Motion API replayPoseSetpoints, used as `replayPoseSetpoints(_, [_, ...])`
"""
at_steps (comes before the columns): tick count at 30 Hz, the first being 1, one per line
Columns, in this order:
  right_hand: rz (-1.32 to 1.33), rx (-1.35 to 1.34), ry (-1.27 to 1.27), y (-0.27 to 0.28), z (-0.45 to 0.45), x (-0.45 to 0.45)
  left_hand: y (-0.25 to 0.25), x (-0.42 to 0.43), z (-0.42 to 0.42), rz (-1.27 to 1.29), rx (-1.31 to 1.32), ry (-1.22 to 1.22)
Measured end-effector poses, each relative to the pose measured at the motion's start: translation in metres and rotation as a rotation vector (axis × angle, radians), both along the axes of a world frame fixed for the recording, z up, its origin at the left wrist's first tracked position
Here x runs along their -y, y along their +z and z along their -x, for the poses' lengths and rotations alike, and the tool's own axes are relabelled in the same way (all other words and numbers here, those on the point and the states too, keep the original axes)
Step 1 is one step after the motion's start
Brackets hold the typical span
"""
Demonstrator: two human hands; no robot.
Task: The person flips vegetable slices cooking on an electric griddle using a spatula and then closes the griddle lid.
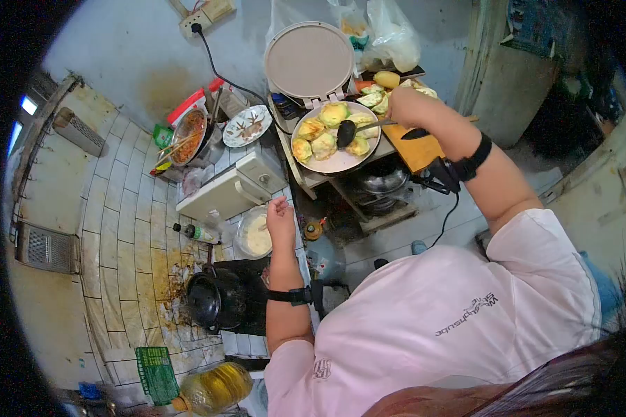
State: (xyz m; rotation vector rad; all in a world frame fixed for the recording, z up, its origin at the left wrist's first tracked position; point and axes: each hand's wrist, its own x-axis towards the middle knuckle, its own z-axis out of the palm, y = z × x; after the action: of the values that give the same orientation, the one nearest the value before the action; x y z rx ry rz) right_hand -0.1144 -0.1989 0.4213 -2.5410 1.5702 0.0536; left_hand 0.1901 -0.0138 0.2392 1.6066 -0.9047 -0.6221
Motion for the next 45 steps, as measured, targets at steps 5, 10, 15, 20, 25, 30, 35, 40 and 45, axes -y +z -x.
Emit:
replayPoseSetpoints(5, [0.131,-0.266,0.345,-0.008,0.007,0.050,-0.011,0.004,-0.005,0.014,-0.010,-0.001])
replayPoseSetpoints(10, [-0.228,0.122,0.084,-0.024,0.019,0.066,-0.016,0.017,-0.003,0.019,-0.032,0.017])
replayPoseSetpoints(15, [-0.254,0.030,0.210,-0.022,0.031,0.088,-0.018,0.046,-0.013,-0.062,0.048,0.037])
replayPoseSetpoints(20, [-0.437,0.261,0.152,-0.027,0.035,0.096,-0.003,0.083,-0.005,-0.022,0.299,0.035])
replayPoseSetpoints(25, [-0.509,0.354,0.187,-0.025,0.045,0.118,0.008,0.121,-0.003,-0.056,0.437,0.047])
replayPoseSetpoints(30, [-0.432,0.252,0.123,-0.001,0.039,0.141,0.015,0.147,0.001,-0.180,0.676,0.061])
replayPoseSetpoints(35, [-0.468,0.180,0.229,-0.020,0.017,0.178,0.016,0.170,0.011,-0.231,0.854,0.001])
replayPoseSetpoints(40, [-0.593,0.248,0.261,-0.047,0.027,0.178,0.023,0.179,0.024,-0.440,0.815,-0.051])
replayPoseSetpoints(45, [-0.709,0.545,0.306,-0.095,0.036,0.153,0.022,0.176,0.024,-0.374,0.948,-0.105])
